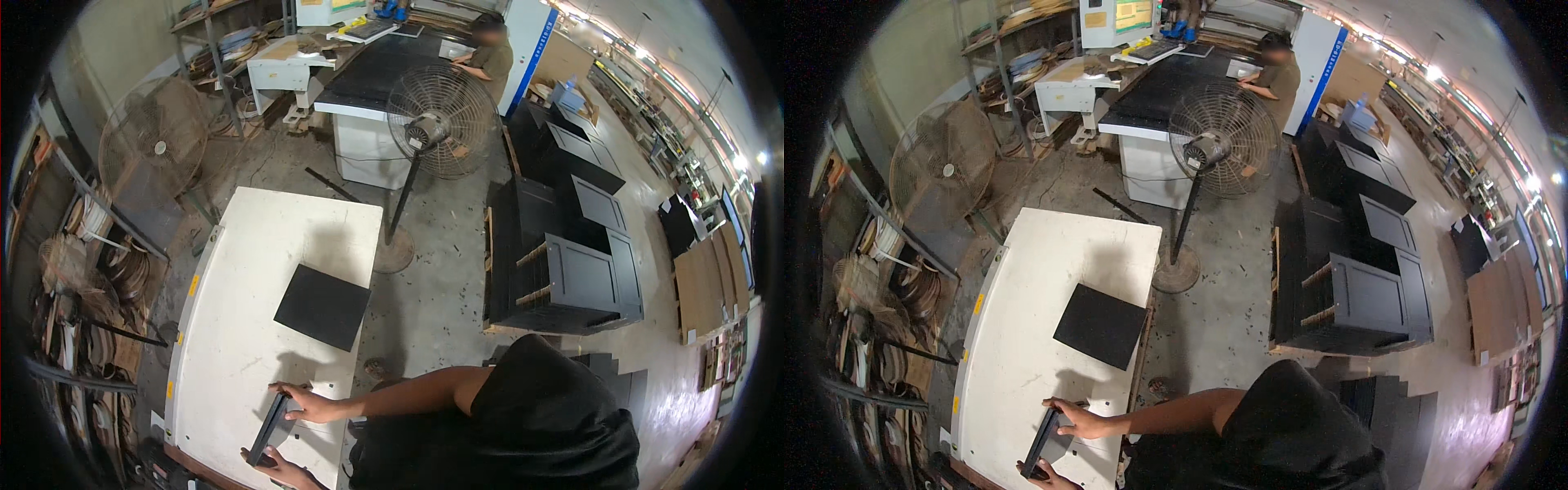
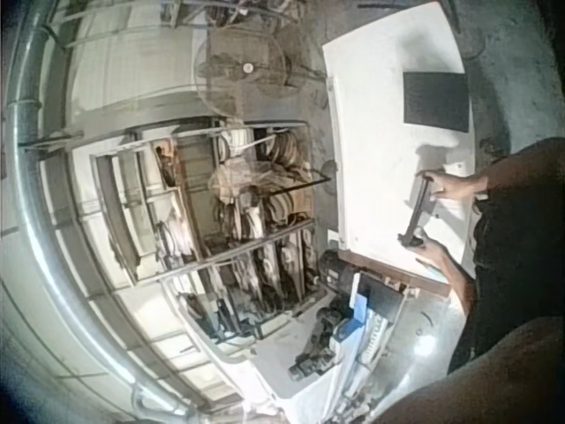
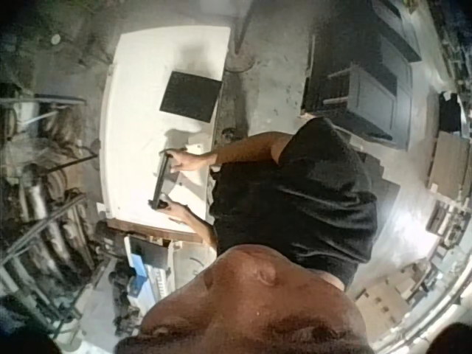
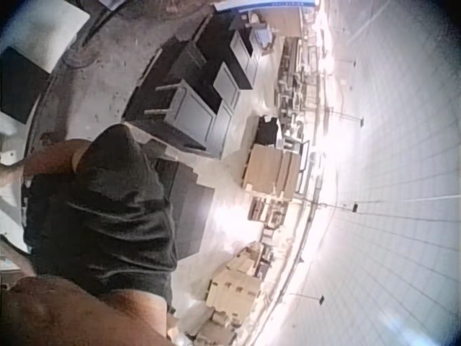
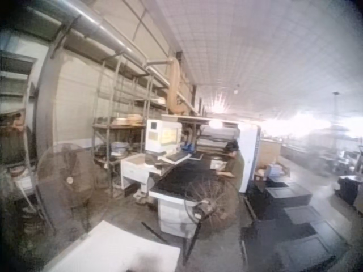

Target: Inspecting and preparing wood panels after edge-banding or machining in a furniture factory.

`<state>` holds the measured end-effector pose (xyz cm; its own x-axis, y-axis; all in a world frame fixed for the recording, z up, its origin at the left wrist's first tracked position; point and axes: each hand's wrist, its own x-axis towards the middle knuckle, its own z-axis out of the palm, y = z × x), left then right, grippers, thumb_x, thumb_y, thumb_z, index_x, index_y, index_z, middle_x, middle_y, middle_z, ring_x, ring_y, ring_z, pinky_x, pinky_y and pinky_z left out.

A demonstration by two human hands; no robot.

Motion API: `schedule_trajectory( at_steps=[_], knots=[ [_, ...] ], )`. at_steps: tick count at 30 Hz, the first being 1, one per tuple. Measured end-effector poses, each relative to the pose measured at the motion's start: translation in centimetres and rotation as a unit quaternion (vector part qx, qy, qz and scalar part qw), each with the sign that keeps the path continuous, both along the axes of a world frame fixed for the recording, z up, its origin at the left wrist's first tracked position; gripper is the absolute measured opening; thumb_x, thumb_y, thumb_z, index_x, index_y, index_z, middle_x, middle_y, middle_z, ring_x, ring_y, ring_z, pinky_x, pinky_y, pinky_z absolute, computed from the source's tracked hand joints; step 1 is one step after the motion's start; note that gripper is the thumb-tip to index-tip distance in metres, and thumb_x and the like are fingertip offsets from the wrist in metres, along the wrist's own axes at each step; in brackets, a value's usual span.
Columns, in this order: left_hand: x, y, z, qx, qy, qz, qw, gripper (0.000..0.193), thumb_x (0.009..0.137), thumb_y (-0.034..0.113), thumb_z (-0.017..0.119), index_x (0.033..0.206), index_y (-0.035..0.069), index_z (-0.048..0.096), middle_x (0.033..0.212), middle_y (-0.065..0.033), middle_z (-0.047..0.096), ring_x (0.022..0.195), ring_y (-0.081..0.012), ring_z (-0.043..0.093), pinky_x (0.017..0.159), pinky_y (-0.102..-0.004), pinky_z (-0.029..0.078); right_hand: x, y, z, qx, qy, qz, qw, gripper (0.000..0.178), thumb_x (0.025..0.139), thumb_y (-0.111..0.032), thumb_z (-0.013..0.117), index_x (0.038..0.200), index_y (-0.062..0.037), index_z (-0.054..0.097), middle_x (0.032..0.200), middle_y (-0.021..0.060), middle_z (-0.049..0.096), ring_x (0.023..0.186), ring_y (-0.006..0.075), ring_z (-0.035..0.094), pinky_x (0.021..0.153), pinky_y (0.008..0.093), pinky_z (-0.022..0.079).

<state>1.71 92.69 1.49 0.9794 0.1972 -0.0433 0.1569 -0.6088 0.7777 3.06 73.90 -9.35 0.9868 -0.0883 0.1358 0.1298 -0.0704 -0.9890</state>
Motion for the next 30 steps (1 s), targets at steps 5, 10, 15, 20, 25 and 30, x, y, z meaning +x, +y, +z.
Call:
schedule_trajectory(
  at_steps=[5,10,15,20,25,30],
  knots=[
    [2.5,4.0,-8.5,-0.189,-0.079,-0.059,0.977,0.070,0.109,0.018,0.058,0.165,0.001,0.021,0.170,-0.0199,0.026,0.157,-0.0322,0.027,0.125,-0.0459,0.031,0.3,-0.5,-0.3,-0.033,0.028,0.021,0.999,0.096,0.101,-0.016,0.067,0.168,-0.0082,-0.002,0.174,0.0198,0.006,0.161,0.0324,0.012,0.130,0.0443,0.017],
    [2.4,3.5,-8.8,-0.214,-0.112,-0.024,0.970,0.068,0.103,0.010,0.063,0.161,-0.003,0.030,0.167,-0.0208,0.034,0.154,-0.0331,0.033,0.124,-0.0453,0.029,0.6,1.0,-1.0,-0.035,0.005,-0.041,0.999,0.100,0.100,-0.017,0.067,0.167,-0.0049,-0.007,0.174,0.0212,-0.002,0.162,0.0343,0.002,0.131,0.0422,0.009],
    [1.8,4.1,-9.0,-0.205,-0.136,-0.034,0.969,0.068,0.101,0.001,0.063,0.161,-0.003,0.031,0.165,-0.0193,0.037,0.151,-0.0291,0.037,0.123,-0.0419,0.030,0.1,-0.6,-0.9,-0.052,0.033,0.030,0.998,0.089,0.102,-0.007,0.058,0.166,-0.0024,-0.004,0.174,0.0228,0.005,0.161,0.0358,0.013,0.130,0.0428,0.018],
    [1.8,3.4,-9.7,-0.209,-0.144,-0.028,0.967,0.067,0.101,0.001,0.064,0.160,-0.001,0.033,0.165,-0.0167,0.038,0.149,-0.0274,0.039,0.122,-0.0409,0.033,-0.7,-0.2,-4.6,-0.070,0.027,-0.004,0.997,0.086,0.103,-0.006,0.055,0.166,-0.0021,-0.002,0.173,0.0222,0.008,0.160,0.0339,0.017,0.129,0.0400,0.022],
    [1.3,3.6,-9.6,-0.219,-0.141,-0.019,0.965,0.065,0.102,0.001,0.063,0.160,-0.001,0.034,0.164,-0.0152,0.039,0.148,-0.0255,0.041,0.121,-0.0399,0.035,-0.7,-0.3,-3.9,-0.088,0.042,-0.007,0.995,0.083,0.101,-0.003,0.057,0.166,0.0000,0.005,0.172,0.0223,0.015,0.156,0.0364,0.028,0.126,0.0412,0.030],
    [1.3,4.3,-9.6,-0.224,-0.129,-0.030,0.966,0.068,0.100,-0.002,0.064,0.160,-0.005,0.032,0.167,-0.0191,0.035,0.154,-0.0291,0.033,0.125,-0.0416,0.027,-0.8,-0.4,-3.4,-0.074,0.069,-0.009,0.995,0.083,0.101,-0.003,0.058,0.166,0.0005,0.007,0.171,0.0229,0.018,0.156,0.0367,0.028,0.125,0.0420,0.030]
  ],
)
